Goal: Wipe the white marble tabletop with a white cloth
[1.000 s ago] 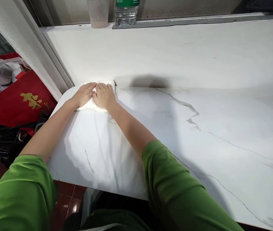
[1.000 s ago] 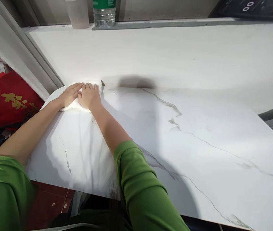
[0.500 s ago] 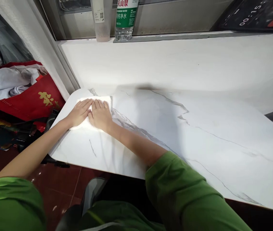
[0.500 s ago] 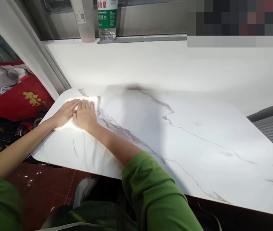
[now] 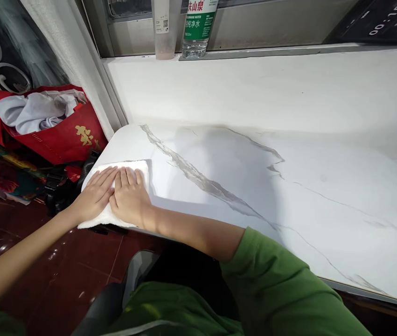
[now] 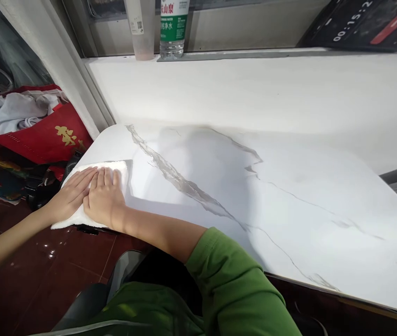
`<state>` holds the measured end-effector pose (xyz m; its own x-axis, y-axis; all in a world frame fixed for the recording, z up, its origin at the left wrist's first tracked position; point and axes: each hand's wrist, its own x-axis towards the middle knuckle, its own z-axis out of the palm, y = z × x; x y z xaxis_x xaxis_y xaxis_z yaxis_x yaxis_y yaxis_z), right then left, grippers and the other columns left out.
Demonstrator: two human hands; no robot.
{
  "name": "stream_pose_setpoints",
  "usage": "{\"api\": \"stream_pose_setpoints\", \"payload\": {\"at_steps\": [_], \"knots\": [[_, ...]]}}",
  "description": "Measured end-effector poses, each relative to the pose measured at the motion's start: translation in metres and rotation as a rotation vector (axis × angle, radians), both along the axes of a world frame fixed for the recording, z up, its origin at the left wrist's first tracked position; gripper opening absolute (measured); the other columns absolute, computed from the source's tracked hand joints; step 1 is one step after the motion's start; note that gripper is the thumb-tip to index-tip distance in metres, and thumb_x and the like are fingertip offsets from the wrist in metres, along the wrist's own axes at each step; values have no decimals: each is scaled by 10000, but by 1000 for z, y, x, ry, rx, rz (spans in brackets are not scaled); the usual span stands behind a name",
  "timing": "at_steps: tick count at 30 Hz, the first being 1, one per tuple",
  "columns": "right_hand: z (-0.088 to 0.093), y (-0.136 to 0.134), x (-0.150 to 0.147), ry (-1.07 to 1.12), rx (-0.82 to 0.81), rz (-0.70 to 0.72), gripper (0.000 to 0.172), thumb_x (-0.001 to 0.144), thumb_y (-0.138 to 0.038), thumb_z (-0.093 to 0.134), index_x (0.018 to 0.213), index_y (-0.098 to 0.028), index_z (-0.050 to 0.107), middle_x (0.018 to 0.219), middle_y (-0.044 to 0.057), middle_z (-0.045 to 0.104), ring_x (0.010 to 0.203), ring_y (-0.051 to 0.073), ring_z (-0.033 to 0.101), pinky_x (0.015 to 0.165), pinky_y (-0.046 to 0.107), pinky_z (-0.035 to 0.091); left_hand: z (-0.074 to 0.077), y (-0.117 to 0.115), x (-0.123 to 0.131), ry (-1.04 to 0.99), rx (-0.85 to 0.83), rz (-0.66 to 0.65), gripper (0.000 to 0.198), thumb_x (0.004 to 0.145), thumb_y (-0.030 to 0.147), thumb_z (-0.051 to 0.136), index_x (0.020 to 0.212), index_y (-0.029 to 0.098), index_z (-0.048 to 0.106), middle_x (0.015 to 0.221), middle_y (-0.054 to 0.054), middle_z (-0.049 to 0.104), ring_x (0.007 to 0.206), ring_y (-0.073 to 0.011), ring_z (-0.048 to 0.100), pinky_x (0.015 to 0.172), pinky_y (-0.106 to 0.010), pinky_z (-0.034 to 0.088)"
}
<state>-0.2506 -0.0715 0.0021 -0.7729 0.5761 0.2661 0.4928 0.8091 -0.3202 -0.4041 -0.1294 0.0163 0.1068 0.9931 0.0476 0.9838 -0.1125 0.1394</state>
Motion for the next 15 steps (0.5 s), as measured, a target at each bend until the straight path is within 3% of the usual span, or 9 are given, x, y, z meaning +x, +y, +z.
{"api": "stream_pose_setpoints", "payload": {"at_steps": [6,15], "knots": [[2,26,-14,8,25,-9,618,947,-282,373,1431,102,401,1494,287,401,1421,383,334,1194,539,197,0,31,-15,-29,16,21,602,967,386,215,1517,160,303,1583,-95,339,1473,-241,281,1217,-469,199],[-8,111,-46,33,28,-113,558,944,-229,356,1409,73,422,1479,253,444,1388,336,375,1165,511,204,-7,128,-45,-73,40,-14,594,947,359,284,1484,119,362,1560,-121,376,1452,-260,315,1214,-441,200]]}}
